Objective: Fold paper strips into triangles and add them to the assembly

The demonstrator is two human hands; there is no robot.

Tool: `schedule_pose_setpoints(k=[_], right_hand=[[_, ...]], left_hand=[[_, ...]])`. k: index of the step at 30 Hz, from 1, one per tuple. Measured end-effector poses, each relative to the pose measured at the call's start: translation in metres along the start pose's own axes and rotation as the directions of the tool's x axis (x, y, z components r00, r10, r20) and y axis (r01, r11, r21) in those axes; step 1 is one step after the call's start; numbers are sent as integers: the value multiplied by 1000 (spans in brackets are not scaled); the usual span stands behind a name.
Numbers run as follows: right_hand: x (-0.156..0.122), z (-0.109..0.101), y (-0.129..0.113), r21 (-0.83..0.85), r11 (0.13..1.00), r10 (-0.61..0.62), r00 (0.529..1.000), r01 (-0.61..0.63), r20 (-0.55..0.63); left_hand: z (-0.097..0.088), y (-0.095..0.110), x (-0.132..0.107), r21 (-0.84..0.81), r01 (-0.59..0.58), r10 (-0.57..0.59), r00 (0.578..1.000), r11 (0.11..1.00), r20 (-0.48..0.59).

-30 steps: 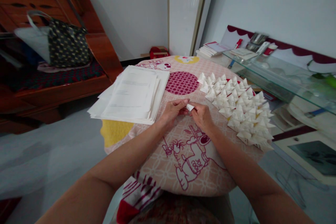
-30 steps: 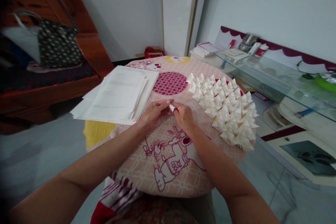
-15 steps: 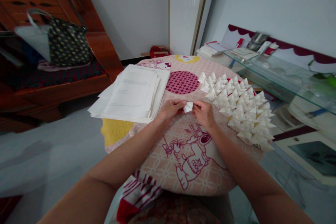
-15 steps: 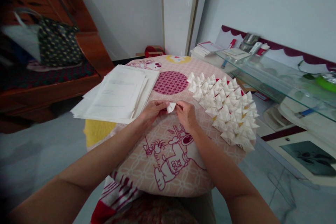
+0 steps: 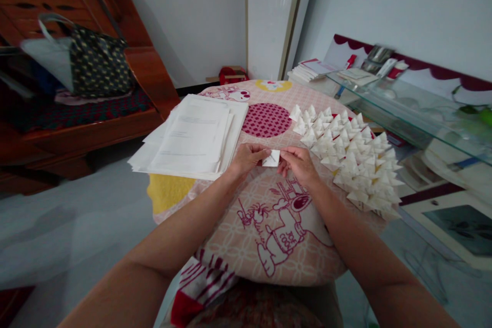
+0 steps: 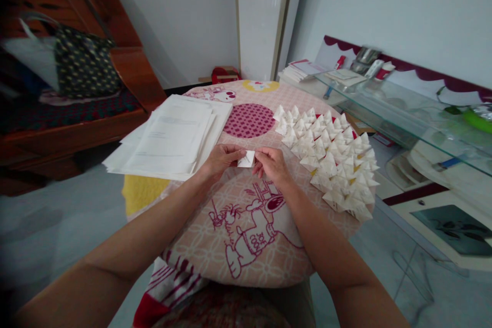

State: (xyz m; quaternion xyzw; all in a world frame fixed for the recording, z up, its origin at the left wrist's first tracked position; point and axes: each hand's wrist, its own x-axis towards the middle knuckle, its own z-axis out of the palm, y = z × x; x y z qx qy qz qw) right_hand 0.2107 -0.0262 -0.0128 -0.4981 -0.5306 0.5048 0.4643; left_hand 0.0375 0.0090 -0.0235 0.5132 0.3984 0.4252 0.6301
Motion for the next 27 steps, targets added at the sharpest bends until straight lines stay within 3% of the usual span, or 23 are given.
schedule_pose_setpoints(k=[11,20,27], right_hand=[[-3,0,1,-113,992,47,999,-50,-27],[-2,-1,6,-98,989,-124,984,112,-131],[-1,-2,6,-117,987,-125,984,111,-125]], left_hand=[[-3,-5,1,252,-67,58,997,965,46],[3,1,-4,-3,20,-20,997,1000,74],[6,2,-6,-13,55,-54,998,998,44]])
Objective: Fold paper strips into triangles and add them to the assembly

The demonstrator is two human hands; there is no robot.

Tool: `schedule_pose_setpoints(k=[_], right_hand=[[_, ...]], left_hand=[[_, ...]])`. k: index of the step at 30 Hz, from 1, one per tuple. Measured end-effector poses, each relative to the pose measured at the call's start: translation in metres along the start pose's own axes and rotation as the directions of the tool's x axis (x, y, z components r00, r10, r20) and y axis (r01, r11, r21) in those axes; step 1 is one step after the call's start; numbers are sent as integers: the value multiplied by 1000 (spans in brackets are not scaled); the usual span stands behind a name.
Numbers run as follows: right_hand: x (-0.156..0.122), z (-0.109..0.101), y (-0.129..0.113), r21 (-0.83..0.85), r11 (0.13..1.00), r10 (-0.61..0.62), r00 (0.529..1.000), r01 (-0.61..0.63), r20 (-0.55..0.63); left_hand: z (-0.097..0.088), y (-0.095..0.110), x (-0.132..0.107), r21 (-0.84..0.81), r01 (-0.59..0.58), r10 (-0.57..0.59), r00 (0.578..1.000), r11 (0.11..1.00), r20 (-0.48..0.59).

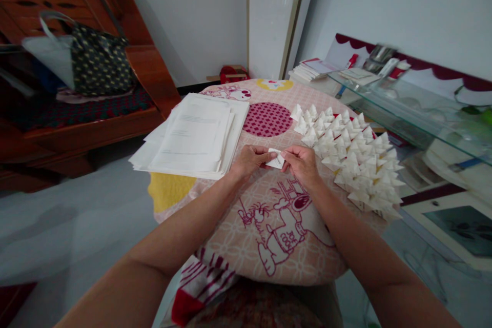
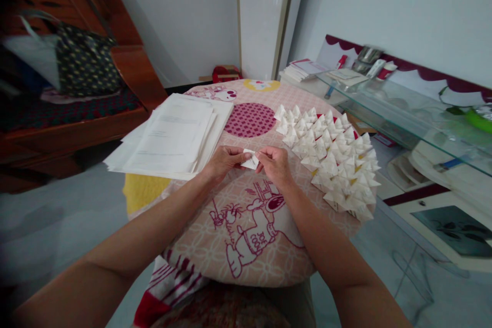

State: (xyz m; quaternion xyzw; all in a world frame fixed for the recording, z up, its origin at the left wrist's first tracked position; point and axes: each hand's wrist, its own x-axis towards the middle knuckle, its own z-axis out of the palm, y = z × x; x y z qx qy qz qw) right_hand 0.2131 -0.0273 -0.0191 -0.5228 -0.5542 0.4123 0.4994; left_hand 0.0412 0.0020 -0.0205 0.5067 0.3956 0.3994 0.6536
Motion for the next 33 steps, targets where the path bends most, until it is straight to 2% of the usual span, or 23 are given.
schedule_pose_setpoints(k=[7,14,19,25,29,33], right_hand=[[3,-5,3,-23,1000,-6,998,8,60],[2,-3,-3,54,998,3,997,-7,75],[0,2,-5,111,985,118,984,-134,135],[-2,3,-7,121,950,250,934,-287,254],[-2,3,-8,109,955,236,928,-276,287],[-3,5,-9,89,971,194,950,-221,243]], left_hand=[[-1,-4,2,45,-27,28,999,999,-18],[3,-3,0,52,-68,70,997,996,-23],[2,0,2,61,-100,104,992,993,-69],[0,0,4,99,-124,136,982,987,-132],[0,2,3,83,-106,117,984,991,-132],[1,6,3,-14,-60,58,993,998,-104]])
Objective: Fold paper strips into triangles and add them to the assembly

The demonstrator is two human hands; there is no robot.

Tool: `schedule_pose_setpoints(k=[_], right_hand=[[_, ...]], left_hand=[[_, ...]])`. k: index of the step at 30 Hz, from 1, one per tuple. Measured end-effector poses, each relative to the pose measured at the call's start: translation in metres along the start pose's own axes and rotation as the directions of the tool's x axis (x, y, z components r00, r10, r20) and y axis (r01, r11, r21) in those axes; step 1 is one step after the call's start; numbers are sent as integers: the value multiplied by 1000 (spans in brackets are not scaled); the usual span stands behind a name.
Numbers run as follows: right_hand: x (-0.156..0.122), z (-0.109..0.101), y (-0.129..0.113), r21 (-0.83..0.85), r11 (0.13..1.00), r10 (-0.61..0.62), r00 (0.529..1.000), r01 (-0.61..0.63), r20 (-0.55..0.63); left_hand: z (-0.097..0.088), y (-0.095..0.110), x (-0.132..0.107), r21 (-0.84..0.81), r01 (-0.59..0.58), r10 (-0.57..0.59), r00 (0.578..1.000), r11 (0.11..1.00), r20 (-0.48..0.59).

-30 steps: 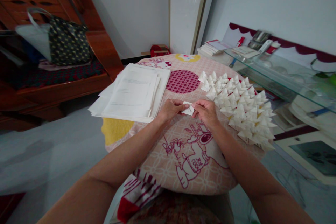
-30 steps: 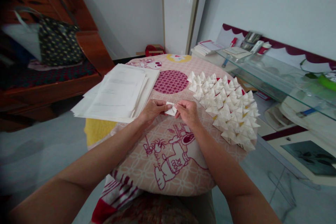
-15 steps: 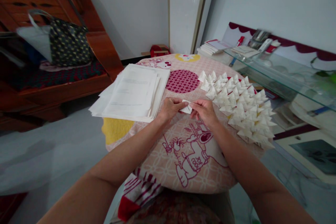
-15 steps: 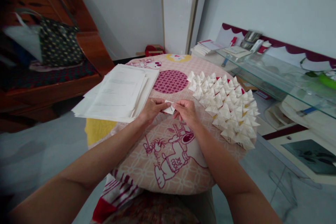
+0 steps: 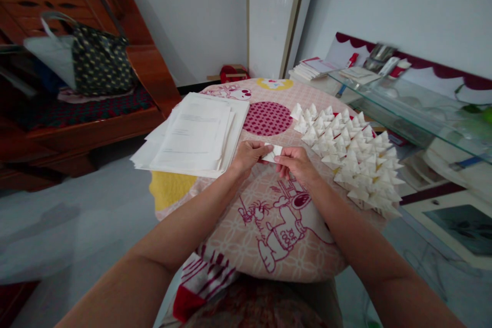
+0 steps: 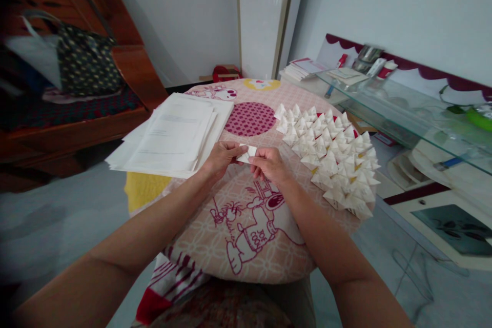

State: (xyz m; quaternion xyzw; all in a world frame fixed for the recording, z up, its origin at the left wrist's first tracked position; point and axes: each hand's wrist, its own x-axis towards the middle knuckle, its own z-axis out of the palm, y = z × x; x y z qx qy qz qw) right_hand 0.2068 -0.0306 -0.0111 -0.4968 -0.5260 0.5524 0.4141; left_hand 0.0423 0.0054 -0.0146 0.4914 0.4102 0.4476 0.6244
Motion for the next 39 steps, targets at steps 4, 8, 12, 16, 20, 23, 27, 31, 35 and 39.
schedule_pose_setpoints(k=[4,8,12,16,20,23,27,31,35,39], right_hand=[[-2,1,-1,-57,998,-9,999,7,-33],[-4,4,-2,-95,995,-2,1000,-1,-29],[-2,6,-5,-54,999,9,1000,-9,-7],[0,8,-9,27,1000,15,1000,-15,23],[-2,8,-8,50,999,17,1000,-17,6],[-3,4,-3,35,999,24,999,-23,-29],[-2,0,1,25,999,41,997,-40,-68],[-3,1,-1,31,997,76,996,-75,-52],[-4,2,-2,25,996,89,994,-87,-61],[-4,2,0,15,996,86,993,-85,-84]], left_hand=[[-3,-1,3,14,62,-63,997,998,49],[-6,-6,5,101,23,-30,998,995,63],[-6,-6,5,169,-106,108,994,980,-4],[-6,-3,3,346,-220,257,964,912,-66],[-8,0,4,328,-181,200,979,927,-28],[-11,1,5,205,-52,38,997,977,73],[-13,1,5,234,13,-47,989,972,143],[-14,0,3,284,-4,-23,995,959,92],[-13,4,1,283,74,-114,985,956,128],[-11,7,-1,309,133,-199,960,942,196]])
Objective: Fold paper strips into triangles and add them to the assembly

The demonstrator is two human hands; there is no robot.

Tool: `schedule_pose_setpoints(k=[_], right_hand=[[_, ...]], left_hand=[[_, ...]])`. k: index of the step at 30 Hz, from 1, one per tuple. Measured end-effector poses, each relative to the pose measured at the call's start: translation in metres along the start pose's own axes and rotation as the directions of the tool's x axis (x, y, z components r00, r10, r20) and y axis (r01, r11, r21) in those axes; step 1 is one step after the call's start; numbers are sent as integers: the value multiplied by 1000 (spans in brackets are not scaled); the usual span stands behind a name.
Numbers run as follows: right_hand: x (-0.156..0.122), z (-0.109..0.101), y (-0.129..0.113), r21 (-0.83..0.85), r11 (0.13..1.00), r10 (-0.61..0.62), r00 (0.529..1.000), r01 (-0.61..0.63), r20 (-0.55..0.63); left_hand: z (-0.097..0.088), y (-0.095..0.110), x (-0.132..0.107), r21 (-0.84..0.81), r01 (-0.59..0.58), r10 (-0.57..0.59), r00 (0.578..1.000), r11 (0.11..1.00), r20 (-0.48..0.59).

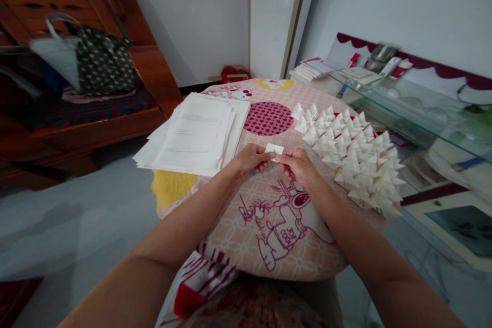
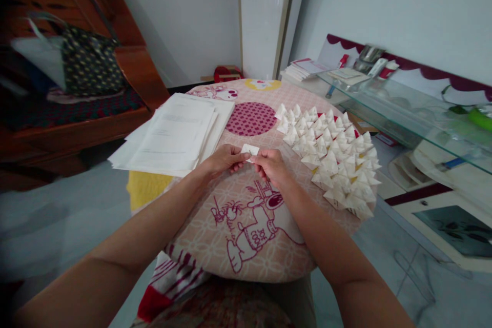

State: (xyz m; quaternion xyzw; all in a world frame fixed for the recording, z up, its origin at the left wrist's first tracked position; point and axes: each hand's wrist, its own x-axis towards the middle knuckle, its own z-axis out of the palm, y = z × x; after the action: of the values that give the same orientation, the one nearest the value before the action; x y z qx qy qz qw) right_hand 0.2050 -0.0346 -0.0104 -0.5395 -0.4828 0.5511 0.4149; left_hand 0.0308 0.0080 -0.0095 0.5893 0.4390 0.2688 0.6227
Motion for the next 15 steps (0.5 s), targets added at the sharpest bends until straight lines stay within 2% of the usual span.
schedule_pose_setpoints(k=[6,11,15], right_hand=[[0,2,-1,-3,1000,-1,1000,0,-15],[-2,1,-3,-12,1000,3,1000,-3,-8],[-3,3,-4,-13,1000,11,1000,-11,-3]], left_hand=[[2,-6,3,109,-82,91,993,991,-79],[0,-4,2,13,-66,66,998,998,2],[-2,-3,1,-1,-68,68,994,998,85]])
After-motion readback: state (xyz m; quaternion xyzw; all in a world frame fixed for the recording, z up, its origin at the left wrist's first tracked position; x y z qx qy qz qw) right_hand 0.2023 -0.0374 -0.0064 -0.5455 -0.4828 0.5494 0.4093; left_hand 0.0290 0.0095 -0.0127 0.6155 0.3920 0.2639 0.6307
